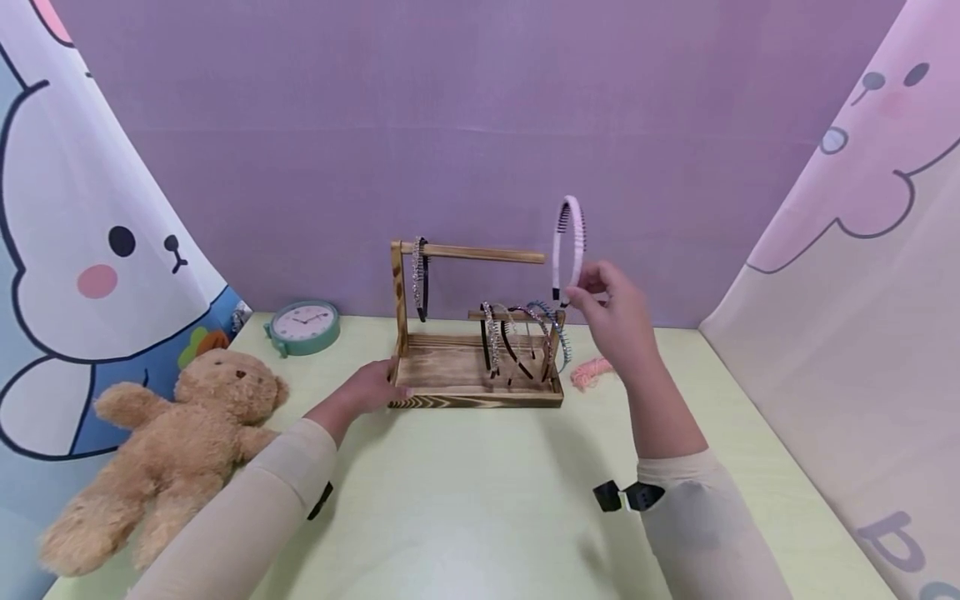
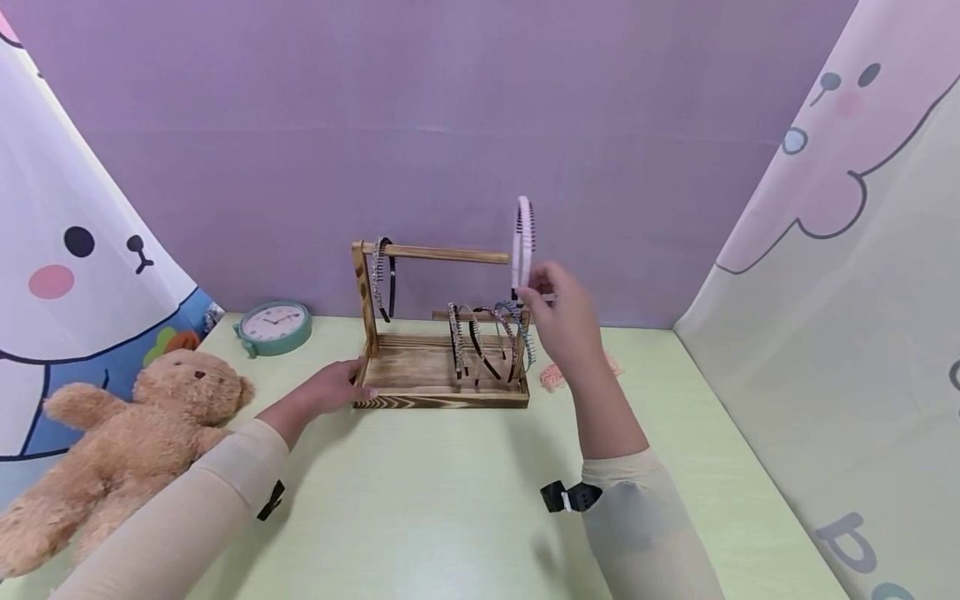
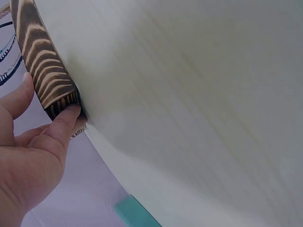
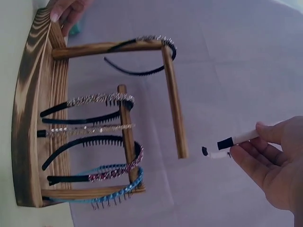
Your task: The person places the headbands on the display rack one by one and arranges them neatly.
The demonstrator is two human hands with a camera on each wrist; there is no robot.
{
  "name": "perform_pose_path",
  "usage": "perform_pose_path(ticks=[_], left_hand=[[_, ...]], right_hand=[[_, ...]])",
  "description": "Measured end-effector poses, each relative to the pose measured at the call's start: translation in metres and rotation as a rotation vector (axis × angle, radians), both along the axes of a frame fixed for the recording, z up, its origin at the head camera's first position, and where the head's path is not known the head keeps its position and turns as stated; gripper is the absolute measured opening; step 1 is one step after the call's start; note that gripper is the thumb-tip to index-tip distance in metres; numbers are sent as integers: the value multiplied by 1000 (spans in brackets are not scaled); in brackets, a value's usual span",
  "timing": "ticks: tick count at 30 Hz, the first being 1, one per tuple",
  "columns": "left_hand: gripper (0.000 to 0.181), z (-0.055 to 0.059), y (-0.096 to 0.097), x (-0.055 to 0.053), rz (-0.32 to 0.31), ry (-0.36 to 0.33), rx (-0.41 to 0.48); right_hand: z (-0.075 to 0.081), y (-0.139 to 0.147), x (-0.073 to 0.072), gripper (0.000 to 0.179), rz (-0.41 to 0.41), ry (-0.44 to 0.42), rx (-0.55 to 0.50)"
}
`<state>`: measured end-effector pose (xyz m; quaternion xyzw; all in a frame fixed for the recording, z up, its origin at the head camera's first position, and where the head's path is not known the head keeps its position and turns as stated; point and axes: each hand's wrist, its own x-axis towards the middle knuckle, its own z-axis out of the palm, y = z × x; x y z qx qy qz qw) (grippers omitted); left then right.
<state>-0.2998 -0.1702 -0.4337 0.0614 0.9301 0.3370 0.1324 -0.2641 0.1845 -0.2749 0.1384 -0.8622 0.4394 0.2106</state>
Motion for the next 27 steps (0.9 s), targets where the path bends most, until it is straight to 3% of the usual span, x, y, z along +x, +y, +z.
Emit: perform_pose_path(ticks=[5,11,19,27], left_hand=[[82,-1,0,-1,2,-6,3],[83,-2,0,-2,11,-24,1],[83,-3,0,-3,11,-26,-15],[84,-4,-2,-2,20,-28,-2]], right_hand=[[-5,6,-17,19,-80,3,24],[-16,3,-41,20,-108,-13,49],[-24,-24,-65,17,-39,-41,-1],[-34,-67,-72,18,67,-93,-42]])
